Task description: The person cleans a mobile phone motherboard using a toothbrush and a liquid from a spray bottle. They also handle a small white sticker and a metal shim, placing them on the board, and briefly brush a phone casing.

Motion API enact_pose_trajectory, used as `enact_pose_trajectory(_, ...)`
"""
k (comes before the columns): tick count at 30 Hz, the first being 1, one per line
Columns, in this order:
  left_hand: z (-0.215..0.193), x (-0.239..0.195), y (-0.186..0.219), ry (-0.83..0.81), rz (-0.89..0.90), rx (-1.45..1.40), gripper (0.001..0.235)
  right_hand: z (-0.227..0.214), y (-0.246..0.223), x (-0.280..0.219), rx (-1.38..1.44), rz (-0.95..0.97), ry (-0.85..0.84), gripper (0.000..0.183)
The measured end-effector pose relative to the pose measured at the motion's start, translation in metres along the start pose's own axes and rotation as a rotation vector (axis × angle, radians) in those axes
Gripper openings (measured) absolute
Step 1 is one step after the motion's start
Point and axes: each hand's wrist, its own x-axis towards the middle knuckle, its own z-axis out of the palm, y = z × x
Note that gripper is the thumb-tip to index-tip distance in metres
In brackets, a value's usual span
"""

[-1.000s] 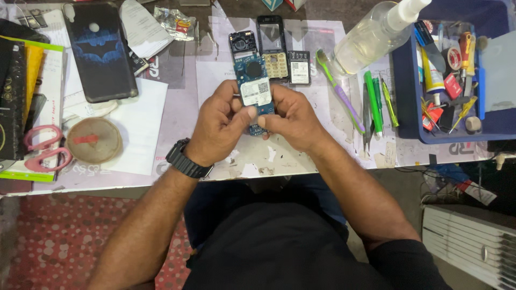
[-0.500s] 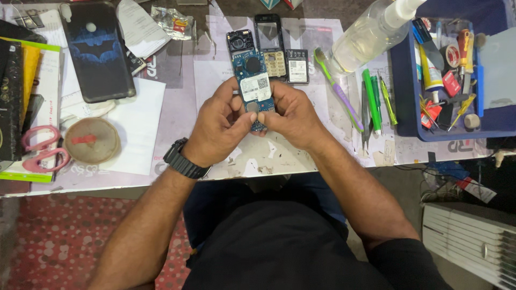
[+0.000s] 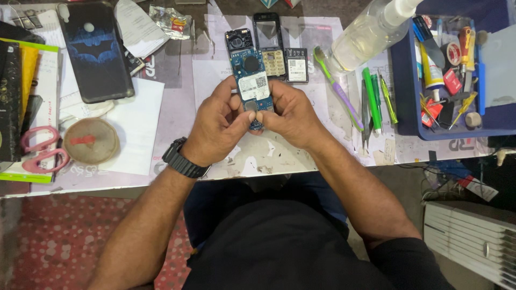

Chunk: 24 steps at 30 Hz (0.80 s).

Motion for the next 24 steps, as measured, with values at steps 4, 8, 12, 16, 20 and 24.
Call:
enact_pose_trajectory(4,0.0,0.0,-0.003,-0.004,-0.003,-0.016,0.057,-0.001,0.001,-0.002,0.002,-0.027,-0.028,0.035)
enact_pose_trajectory(8,0.0,0.002,0.0,-0.029,0.009,-0.102,0.056,-0.002,-0.002,-0.001,-0.002,-0.022,-0.029,0.032)
enact_pose_trajectory(12,0.002,0.002,0.0,-0.032,0.001,-0.041,0.054,-0.004,0.0,-0.001,0.074,-0.019,0.007,0.032)
enact_pose_trajectory(16,0.0,0.002,-0.001,0.031,0.038,0.154,0.038,-0.005,0.006,0.0,0.022,-0.081,-0.008,0.032)
enact_pose_trajectory(20,-0.003,0.001,-0.002,0.063,0.064,0.2,0.028,-0.007,0.009,0.0,-0.053,-0.081,-0.011,0.031)
enact_pose_trajectory(24,-0.002,-0.001,-0.002,0.097,0.102,0.249,0.029,-0.003,0.011,0.0,-0.081,-0.081,0.011,0.029)
